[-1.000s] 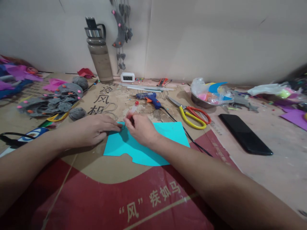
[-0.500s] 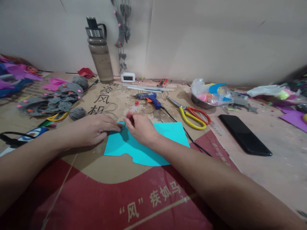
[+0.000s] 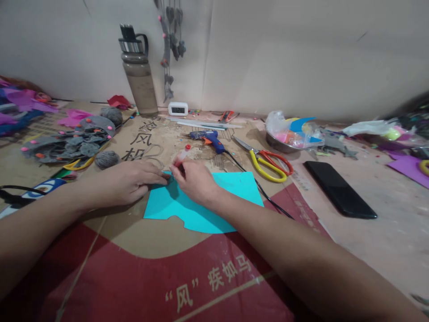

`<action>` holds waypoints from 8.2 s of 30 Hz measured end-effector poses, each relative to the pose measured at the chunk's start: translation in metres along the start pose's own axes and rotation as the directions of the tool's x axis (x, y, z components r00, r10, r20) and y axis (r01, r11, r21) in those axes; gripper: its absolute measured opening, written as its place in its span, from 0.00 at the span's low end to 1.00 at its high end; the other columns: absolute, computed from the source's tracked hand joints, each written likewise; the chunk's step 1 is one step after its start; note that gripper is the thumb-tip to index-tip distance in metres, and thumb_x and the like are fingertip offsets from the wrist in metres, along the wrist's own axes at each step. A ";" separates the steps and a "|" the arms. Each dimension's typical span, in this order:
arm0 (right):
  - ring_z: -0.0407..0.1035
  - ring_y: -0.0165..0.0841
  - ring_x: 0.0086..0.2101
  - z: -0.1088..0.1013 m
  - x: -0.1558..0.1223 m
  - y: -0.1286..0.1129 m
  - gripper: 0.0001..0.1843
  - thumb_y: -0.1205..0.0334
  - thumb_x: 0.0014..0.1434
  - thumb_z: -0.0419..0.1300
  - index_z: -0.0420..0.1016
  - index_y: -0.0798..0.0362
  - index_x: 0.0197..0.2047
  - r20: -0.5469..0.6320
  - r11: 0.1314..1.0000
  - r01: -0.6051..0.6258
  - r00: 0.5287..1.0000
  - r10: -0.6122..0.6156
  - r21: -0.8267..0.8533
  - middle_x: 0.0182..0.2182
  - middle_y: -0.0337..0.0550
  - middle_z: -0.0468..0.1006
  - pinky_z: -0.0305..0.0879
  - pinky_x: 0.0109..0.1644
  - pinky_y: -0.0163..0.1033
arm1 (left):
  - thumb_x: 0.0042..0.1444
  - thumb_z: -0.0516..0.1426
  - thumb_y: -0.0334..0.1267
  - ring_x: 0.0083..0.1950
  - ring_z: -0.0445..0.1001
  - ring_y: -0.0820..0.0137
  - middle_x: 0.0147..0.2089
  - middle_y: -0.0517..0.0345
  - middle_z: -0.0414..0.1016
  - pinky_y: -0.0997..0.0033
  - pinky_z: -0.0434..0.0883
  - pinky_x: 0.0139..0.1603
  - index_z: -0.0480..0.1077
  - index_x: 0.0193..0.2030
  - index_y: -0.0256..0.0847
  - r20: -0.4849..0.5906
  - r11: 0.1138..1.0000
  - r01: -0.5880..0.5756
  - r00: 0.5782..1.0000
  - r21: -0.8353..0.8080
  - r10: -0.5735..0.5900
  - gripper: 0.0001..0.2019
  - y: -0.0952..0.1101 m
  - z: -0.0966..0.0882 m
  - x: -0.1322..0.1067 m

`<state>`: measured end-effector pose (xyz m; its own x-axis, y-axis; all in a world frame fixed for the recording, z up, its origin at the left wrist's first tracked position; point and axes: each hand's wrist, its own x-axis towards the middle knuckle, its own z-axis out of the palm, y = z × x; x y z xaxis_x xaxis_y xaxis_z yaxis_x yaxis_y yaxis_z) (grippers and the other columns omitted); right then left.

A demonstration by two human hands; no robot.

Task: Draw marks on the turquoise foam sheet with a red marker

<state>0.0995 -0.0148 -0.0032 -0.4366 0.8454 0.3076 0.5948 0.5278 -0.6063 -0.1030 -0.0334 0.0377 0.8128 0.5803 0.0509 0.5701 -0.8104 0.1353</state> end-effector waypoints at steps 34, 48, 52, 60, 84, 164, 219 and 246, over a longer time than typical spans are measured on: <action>0.67 0.31 0.29 -0.001 0.013 -0.007 0.07 0.62 0.61 0.51 0.66 0.53 0.32 0.022 0.993 -0.117 0.993 0.118 -0.010 0.27 0.42 0.75 0.57 0.34 0.36 | 0.56 0.49 0.29 0.47 0.76 0.67 0.50 0.61 0.78 0.68 0.68 0.52 0.72 0.52 0.50 0.093 0.991 0.134 0.987 -0.020 -0.132 0.21 0.003 -0.004 -0.006; 0.67 0.31 0.28 0.002 0.010 -0.006 0.08 0.61 0.62 0.51 0.66 0.53 0.33 0.003 0.994 -0.104 0.995 0.104 0.024 0.26 0.40 0.73 0.58 0.34 0.36 | 0.57 0.48 0.29 0.52 0.75 0.66 0.55 0.62 0.75 0.68 0.70 0.52 0.72 0.53 0.48 0.122 0.992 0.127 0.985 -0.001 -0.126 0.22 0.007 -0.009 -0.004; 0.67 0.31 0.29 0.003 0.011 -0.005 0.08 0.61 0.62 0.50 0.66 0.53 0.33 -0.002 0.995 -0.097 0.995 0.097 0.014 0.27 0.41 0.74 0.58 0.34 0.36 | 0.57 0.48 0.29 0.52 0.75 0.65 0.56 0.61 0.74 0.67 0.70 0.52 0.72 0.54 0.47 0.129 0.991 0.136 0.982 0.006 -0.135 0.22 0.008 -0.009 -0.004; 0.68 0.31 0.29 0.004 0.014 -0.006 0.08 0.62 0.62 0.50 0.67 0.54 0.33 0.013 0.995 -0.096 0.995 0.096 0.014 0.28 0.42 0.75 0.59 0.34 0.36 | 0.57 0.48 0.30 0.46 0.77 0.65 0.50 0.59 0.78 0.67 0.71 0.48 0.72 0.53 0.48 0.131 0.988 0.154 0.979 0.027 -0.156 0.20 0.011 -0.011 -0.005; 0.69 0.31 0.30 0.003 0.020 -0.010 0.09 0.61 0.62 0.51 0.69 0.53 0.34 0.056 0.996 -0.088 0.995 0.088 0.000 0.29 0.43 0.76 0.60 0.34 0.36 | 0.58 0.49 0.32 0.45 0.77 0.66 0.47 0.57 0.78 0.68 0.70 0.49 0.74 0.50 0.46 0.102 0.989 0.148 0.984 0.010 -0.148 0.18 0.009 -0.009 -0.005; 0.75 0.33 0.34 0.004 0.007 -0.006 0.12 0.55 0.66 0.49 0.67 0.52 0.37 0.026 0.976 -0.095 0.995 0.092 0.195 0.31 0.42 0.80 0.66 0.40 0.39 | 0.65 0.45 0.45 0.49 0.73 0.56 0.45 0.43 0.77 0.52 0.67 0.48 0.75 0.44 0.31 -0.314 0.938 0.228 0.939 0.261 -0.141 0.22 0.061 0.042 -0.009; 0.69 0.30 0.31 0.005 0.006 -0.005 0.12 0.56 0.65 0.49 0.67 0.52 0.34 0.052 0.997 -0.010 0.999 0.006 0.072 0.31 0.41 0.74 0.63 0.36 0.37 | 0.64 0.46 0.43 0.52 0.70 0.52 0.44 0.43 0.75 0.48 0.68 0.48 0.73 0.42 0.32 -0.232 0.962 0.217 0.957 0.167 -0.176 0.19 0.057 0.040 -0.007; 0.69 0.31 0.30 0.009 0.008 -0.002 0.12 0.56 0.65 0.50 0.68 0.52 0.32 0.041 0.993 0.013 0.999 -0.018 0.120 0.31 0.41 0.75 0.63 0.35 0.38 | 0.64 0.46 0.43 0.53 0.70 0.52 0.45 0.43 0.75 0.49 0.66 0.49 0.73 0.42 0.32 -0.243 0.957 0.221 0.954 0.189 -0.173 0.19 0.057 0.041 -0.007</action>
<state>0.0882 -0.0102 -0.0062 -0.4745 0.8317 0.2882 0.5041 0.5252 -0.6856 -0.0712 -0.0873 0.0041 0.6482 0.7135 0.2659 0.7479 -0.6622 -0.0463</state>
